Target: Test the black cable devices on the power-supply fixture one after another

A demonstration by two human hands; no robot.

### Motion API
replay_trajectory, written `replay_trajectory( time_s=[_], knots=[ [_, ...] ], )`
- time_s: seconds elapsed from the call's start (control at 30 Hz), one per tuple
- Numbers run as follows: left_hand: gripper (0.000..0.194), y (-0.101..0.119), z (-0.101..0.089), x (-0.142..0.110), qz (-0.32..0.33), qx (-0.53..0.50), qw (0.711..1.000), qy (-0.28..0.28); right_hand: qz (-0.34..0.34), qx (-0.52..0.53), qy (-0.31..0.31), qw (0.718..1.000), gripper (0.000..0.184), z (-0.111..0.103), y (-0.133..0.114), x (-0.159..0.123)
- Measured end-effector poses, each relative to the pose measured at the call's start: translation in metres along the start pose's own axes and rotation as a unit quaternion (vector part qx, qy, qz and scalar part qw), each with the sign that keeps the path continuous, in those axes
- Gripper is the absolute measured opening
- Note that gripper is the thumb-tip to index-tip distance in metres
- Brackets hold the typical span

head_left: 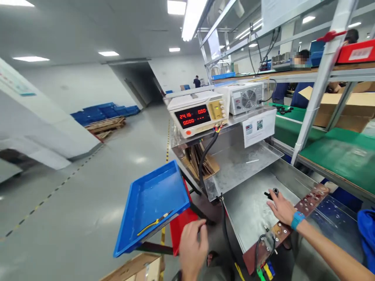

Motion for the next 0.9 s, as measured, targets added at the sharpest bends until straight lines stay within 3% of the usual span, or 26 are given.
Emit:
replay_trajectory(
  time_s=[0.07,0.17,0.27,0.37,0.5,0.6,0.73,0.8,0.9],
  knots=[
    [0.034,0.058,0.016,0.033,0.021,-0.027,0.998,0.048,-0.019,0.023,-0.008,1.000,0.055,0.004,0.002,0.001],
    [0.030,0.140,0.056,0.095,0.079,-0.016,0.996,0.025,-0.036,0.065,-0.026,0.997,0.056,0.007,0.003,0.002],
    [0.025,0.190,0.097,0.157,0.107,0.010,0.994,0.008,-0.043,0.102,-0.060,0.992,0.057,0.007,0.003,0.005],
    [0.025,0.212,0.137,0.217,0.113,0.058,0.992,-0.008,-0.039,0.136,-0.079,0.987,0.058,0.006,0.006,0.009],
    [0.030,0.213,0.182,0.284,0.087,0.138,0.985,-0.053,-0.031,0.178,-0.107,0.978,0.060,0.007,0.009,0.013],
    [0.023,0.209,0.200,0.309,0.073,0.157,0.982,-0.074,-0.021,0.205,-0.122,0.971,0.064,0.002,0.010,0.016],
    [0.020,0.219,0.207,0.317,0.045,0.112,0.990,-0.069,0.009,0.215,-0.168,0.962,0.073,0.009,0.012,0.028],
    [0.019,0.240,0.217,0.324,0.018,0.044,0.996,-0.082,0.018,0.204,-0.198,0.959,0.077,0.027,0.012,0.037],
    [0.018,0.304,0.247,0.349,0.027,-0.018,0.994,-0.105,0.033,0.208,-0.193,0.958,0.078,0.053,0.014,0.045]
  ],
)
Point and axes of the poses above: each hand's wrist, its own x-axis towards the middle knuckle, its own z-axis out of the palm, y = z × x, the point moved 7 cm from there along x, towards the middle knuckle, and after that the axes turned 3 degrees about x, right-handed, at the moved point
